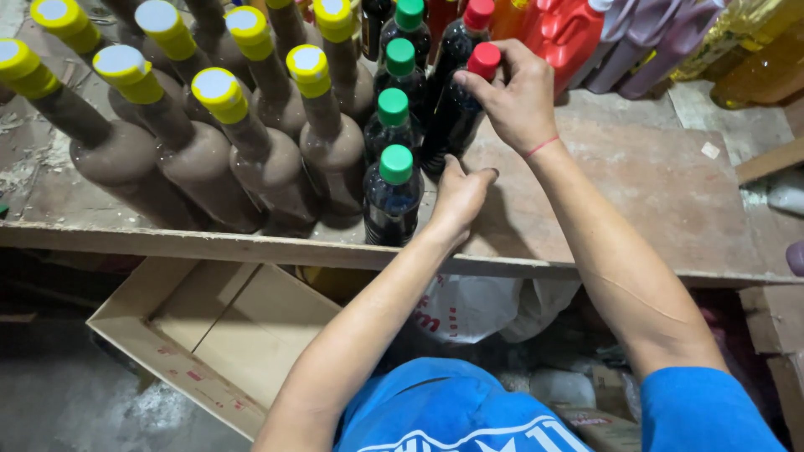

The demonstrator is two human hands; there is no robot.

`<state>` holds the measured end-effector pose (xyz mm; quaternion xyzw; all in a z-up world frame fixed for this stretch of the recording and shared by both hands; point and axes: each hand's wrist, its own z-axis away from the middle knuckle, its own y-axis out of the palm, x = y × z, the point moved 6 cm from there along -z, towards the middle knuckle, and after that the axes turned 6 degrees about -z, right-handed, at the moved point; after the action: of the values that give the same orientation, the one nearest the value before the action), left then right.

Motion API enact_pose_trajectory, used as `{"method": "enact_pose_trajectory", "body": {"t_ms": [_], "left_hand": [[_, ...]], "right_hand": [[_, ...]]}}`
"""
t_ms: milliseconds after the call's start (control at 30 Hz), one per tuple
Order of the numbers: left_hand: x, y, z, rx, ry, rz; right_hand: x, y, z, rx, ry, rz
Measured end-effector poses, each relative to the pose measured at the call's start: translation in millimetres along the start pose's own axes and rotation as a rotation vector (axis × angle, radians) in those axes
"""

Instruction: Organizing and stocking various bottled sauces on shelves in a grocery store.

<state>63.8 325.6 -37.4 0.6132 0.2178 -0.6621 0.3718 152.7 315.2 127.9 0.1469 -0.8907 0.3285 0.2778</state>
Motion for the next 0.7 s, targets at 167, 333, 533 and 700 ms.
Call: {"method": "enact_pose_trajectory", "body": {"t_ms": [167,333,533,700], "left_hand": [[-3,-4,4,-0.016,0.029,-0.009],[2,-4,3,0.000,-0.002,-0.007],[8,-2,7,0.002,-0.013,-0.037],[-4,-1,10,0.014,-0.019,0.101]], "right_hand": [[-2,-6,5,0.002,0.032,0.089],[-24,-3,18,-0.009,-0.166,0.178],[-32,17,40,0.380,0.688,-0.619],[-100,52,70,0.533,0.740,-0.461]]}}
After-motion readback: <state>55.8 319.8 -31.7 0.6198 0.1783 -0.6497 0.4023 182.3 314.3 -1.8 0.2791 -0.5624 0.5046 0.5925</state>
